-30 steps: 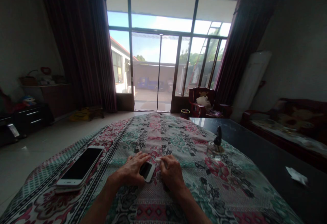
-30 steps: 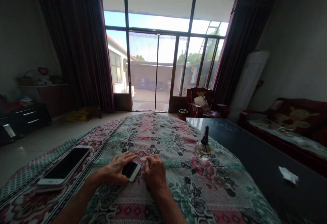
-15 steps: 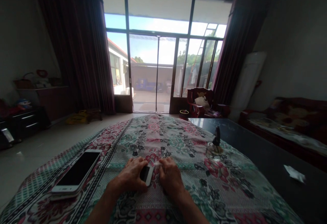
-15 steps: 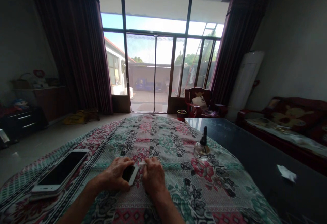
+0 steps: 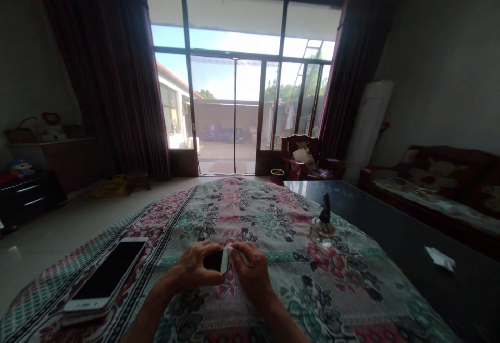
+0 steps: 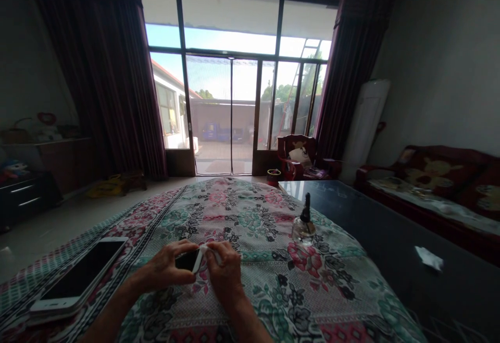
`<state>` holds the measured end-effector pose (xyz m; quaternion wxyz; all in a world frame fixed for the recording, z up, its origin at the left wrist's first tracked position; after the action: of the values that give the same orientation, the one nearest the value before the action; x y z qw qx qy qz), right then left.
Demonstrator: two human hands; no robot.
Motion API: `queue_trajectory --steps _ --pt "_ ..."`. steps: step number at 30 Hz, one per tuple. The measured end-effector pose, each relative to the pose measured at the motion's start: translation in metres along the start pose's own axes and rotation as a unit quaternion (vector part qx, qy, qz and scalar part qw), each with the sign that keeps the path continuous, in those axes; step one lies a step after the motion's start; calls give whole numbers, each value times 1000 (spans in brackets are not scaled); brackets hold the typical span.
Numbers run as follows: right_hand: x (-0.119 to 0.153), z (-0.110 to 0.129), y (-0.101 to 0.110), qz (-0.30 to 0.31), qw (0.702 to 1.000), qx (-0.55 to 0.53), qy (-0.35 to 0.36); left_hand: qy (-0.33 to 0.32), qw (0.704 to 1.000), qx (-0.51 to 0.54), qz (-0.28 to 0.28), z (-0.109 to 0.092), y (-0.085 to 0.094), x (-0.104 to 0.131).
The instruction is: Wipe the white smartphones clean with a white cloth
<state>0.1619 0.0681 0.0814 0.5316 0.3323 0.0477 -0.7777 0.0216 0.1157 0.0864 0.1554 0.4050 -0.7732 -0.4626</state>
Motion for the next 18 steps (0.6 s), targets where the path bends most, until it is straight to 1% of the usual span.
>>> queue_trajectory --steps 4,7,10,15,18 --pt "5 22 -8 29 999 -16 31 4 998 53 -11 7 8 2" --pt "9 32 -12 38 998 -21 46 -1 995 94 -15 10 14 4" --pt "6 31 -10 26 998 -22 47 0 994 108 -2 7 13 4" --pt "-2 17 4 -9 1000 2 28 -22 991 131 34 -9 3 3" --pt "0 22 4 -7 999 10 50 -22 991 126 34 -12 5 3"
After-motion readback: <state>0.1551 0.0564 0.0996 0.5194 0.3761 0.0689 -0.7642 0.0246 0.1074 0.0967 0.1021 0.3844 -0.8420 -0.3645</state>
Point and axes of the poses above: each hand's wrist, its own x-axis away from the middle knuckle, its own y-axis out of the back of the hand, z = x × y, the point moved 9 cm from there along -x, towards the middle knuckle
